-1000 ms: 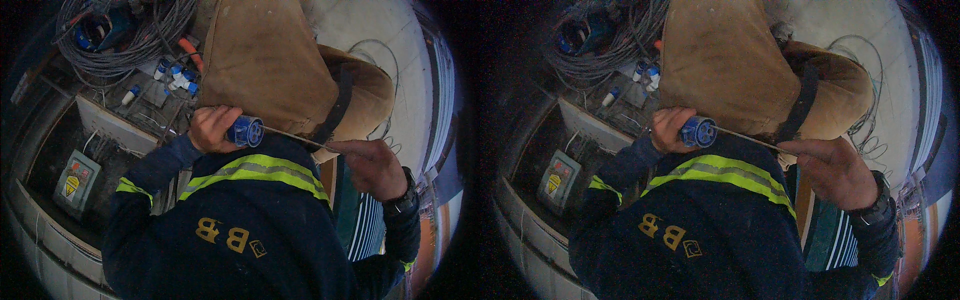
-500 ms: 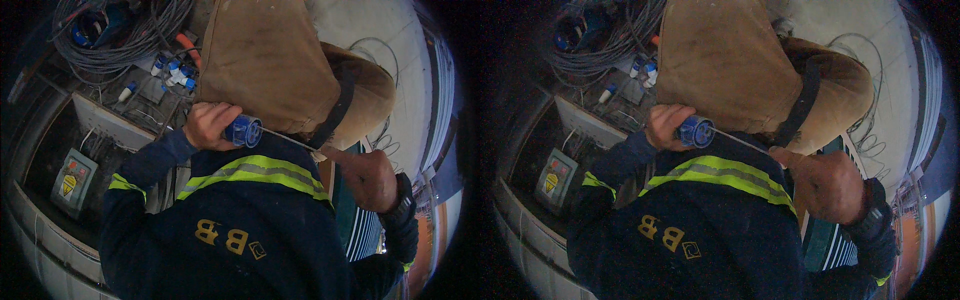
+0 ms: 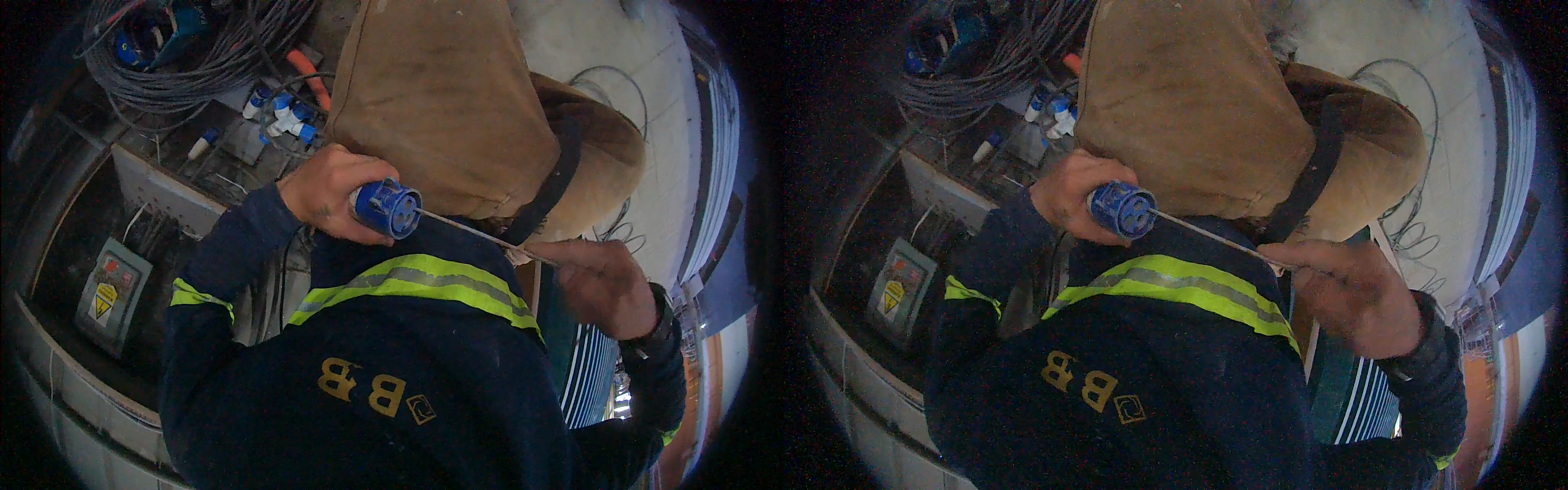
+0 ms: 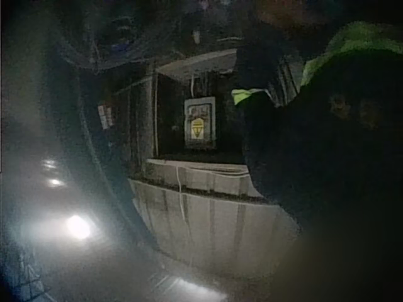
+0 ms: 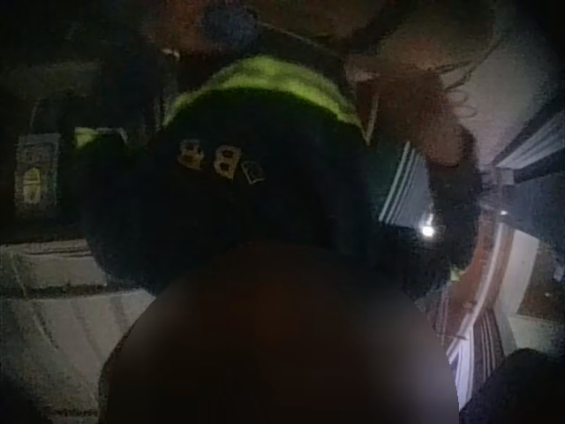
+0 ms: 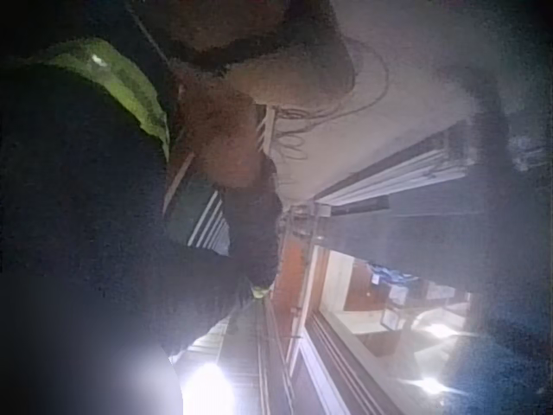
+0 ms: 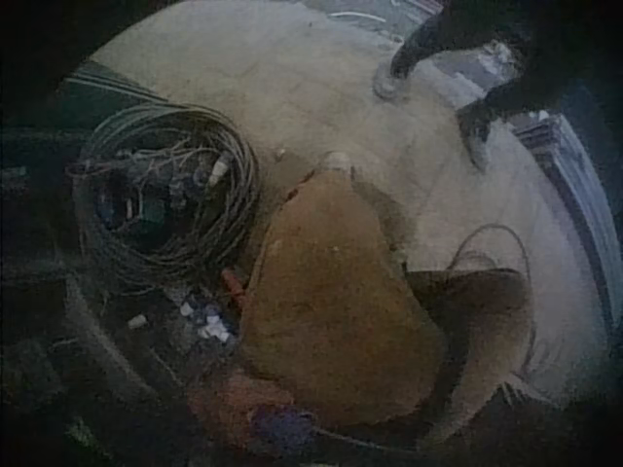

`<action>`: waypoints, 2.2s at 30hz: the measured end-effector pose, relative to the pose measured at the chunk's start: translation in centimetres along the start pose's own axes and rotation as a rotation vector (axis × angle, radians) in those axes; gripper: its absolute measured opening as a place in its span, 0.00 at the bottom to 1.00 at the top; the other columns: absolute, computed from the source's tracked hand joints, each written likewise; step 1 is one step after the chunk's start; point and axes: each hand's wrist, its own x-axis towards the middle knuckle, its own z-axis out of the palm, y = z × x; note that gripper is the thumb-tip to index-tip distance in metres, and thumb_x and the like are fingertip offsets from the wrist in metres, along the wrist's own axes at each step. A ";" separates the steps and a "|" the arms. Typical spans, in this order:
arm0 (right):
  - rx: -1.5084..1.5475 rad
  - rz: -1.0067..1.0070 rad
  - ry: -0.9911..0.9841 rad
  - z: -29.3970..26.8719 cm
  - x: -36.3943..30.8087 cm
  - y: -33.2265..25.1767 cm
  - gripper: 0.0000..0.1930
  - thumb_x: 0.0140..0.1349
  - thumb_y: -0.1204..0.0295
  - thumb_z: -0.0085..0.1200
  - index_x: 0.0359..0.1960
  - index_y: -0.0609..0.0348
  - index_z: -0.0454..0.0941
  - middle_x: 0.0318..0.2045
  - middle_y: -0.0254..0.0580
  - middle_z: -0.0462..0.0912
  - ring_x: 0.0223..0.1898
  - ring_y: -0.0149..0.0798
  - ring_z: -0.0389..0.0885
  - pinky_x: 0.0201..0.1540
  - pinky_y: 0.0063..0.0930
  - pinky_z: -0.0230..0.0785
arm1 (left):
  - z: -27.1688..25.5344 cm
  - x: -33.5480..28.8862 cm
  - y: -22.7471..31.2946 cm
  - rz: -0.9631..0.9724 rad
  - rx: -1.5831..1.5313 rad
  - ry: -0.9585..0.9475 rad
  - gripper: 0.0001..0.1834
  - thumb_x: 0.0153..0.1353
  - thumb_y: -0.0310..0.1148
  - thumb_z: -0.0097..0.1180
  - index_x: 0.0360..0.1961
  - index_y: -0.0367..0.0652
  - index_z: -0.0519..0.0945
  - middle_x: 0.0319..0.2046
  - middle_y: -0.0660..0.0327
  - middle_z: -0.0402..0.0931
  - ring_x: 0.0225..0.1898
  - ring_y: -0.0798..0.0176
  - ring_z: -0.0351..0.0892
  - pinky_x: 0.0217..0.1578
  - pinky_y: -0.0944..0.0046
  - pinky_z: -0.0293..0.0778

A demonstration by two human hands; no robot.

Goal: The person kneels on the floor and uses a metal rod to manipulate the internal components of a blue electrical connector. They then use a hammer to tap the connector and continue adjusting the wires inside.

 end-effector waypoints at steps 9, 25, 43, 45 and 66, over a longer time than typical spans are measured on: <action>-0.961 -0.614 0.124 2.4 -0.3 -1.0 0.25 0.50 0.76 0.54 0.54 0.62 0.78 0.15 0.32 0.67 0.13 0.31 0.67 0.16 0.27 0.59 | -2.8 1.3 -0.7 -0.212 -0.231 -0.361 0.29 0.36 0.42 0.79 0.38 0.40 0.80 0.30 0.58 0.83 0.31 0.59 0.85 0.33 0.63 0.78; 0.093 -0.020 0.071 1.9 0.1 -2.0 0.17 0.63 0.81 0.44 0.51 0.66 0.78 0.19 0.44 0.78 0.19 0.35 0.78 0.23 0.28 0.67 | -2.3 1.1 -0.7 -0.133 -0.180 -0.274 0.26 0.42 0.45 0.76 0.34 0.38 0.78 0.25 0.55 0.82 0.28 0.55 0.84 0.28 0.60 0.77; -0.746 -0.494 0.201 0.2 -3.3 -0.9 0.29 0.41 0.84 0.53 0.52 0.62 0.79 0.15 0.41 0.76 0.14 0.40 0.76 0.18 0.35 0.66 | -2.4 2.0 -1.0 -0.149 -0.239 -0.335 0.30 0.37 0.42 0.79 0.40 0.39 0.80 0.31 0.57 0.84 0.31 0.56 0.86 0.34 0.63 0.79; -0.652 -0.503 0.198 -0.9 -3.5 -0.5 0.28 0.42 0.85 0.49 0.51 0.63 0.79 0.14 0.41 0.76 0.13 0.40 0.76 0.18 0.34 0.66 | -2.3 1.4 -0.6 -0.174 -0.223 -0.307 0.30 0.37 0.43 0.79 0.40 0.39 0.80 0.31 0.57 0.84 0.32 0.57 0.86 0.34 0.63 0.79; -0.467 -0.395 0.095 -0.7 -2.3 -1.2 0.23 0.54 0.86 0.45 0.53 0.67 0.77 0.16 0.44 0.75 0.16 0.38 0.77 0.23 0.28 0.68 | -1.9 1.1 -0.6 -0.194 -0.185 -0.236 0.31 0.36 0.43 0.79 0.40 0.39 0.80 0.31 0.56 0.84 0.32 0.56 0.86 0.35 0.63 0.79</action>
